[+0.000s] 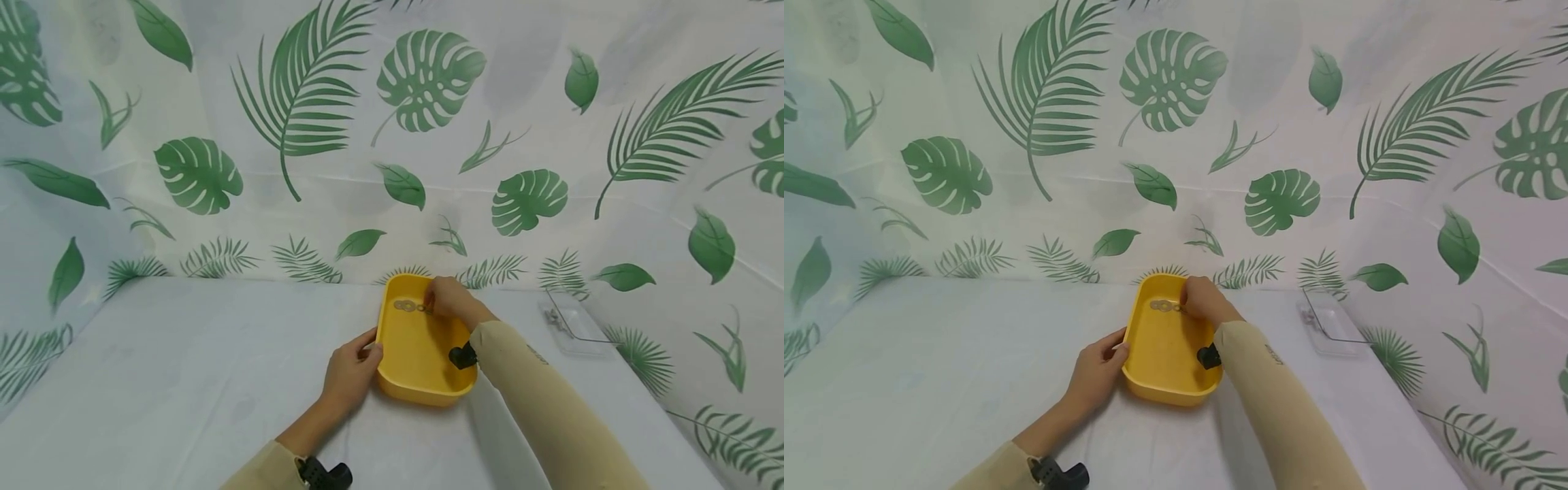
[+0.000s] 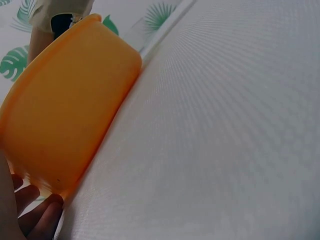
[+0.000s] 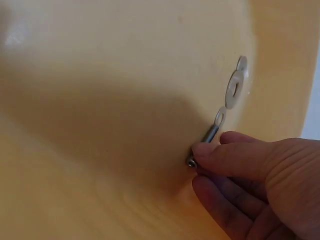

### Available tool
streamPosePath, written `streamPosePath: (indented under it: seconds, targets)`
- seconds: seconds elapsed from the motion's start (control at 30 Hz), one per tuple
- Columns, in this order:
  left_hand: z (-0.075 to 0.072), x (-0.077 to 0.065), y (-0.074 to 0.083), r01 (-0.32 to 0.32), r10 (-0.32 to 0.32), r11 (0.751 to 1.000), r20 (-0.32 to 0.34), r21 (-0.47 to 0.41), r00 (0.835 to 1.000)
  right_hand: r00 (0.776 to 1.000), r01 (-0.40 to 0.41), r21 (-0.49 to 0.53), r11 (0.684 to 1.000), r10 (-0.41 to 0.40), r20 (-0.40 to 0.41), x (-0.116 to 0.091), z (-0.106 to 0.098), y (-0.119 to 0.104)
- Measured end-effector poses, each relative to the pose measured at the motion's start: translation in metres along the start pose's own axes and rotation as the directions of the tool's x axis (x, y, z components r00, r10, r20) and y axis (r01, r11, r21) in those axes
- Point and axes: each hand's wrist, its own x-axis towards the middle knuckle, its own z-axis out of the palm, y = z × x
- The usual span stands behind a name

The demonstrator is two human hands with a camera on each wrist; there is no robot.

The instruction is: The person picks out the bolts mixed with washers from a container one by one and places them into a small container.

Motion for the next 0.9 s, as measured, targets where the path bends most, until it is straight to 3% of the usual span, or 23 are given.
streamPosePath:
  seconds: [0.37,0.73,0.9]
  targets:
    - [0.0008,0.0021,-0.002,-0.001,0.0,1.0,0.006,0.005,1.0,0.999,-0.008,0.024,1.0,0.006,0.052,-0.0024,-0.0016,-0.0023]
    - [-0.0025,0.0013,-0.0026,-0.005,0.005,1.0,0.006,0.029,1.0,0.973,0.183,0.049,0.982,-0.188,0.135,-0.0067,-0.0069,0.0007]
    - [-0.0005,0.0001,-0.0012,-0.007,0.006,1.0,0.021,0.013,1.0,0.966,0.212,0.076,0.974,-0.221,0.136,-0.0064,-0.0044,0.0041]
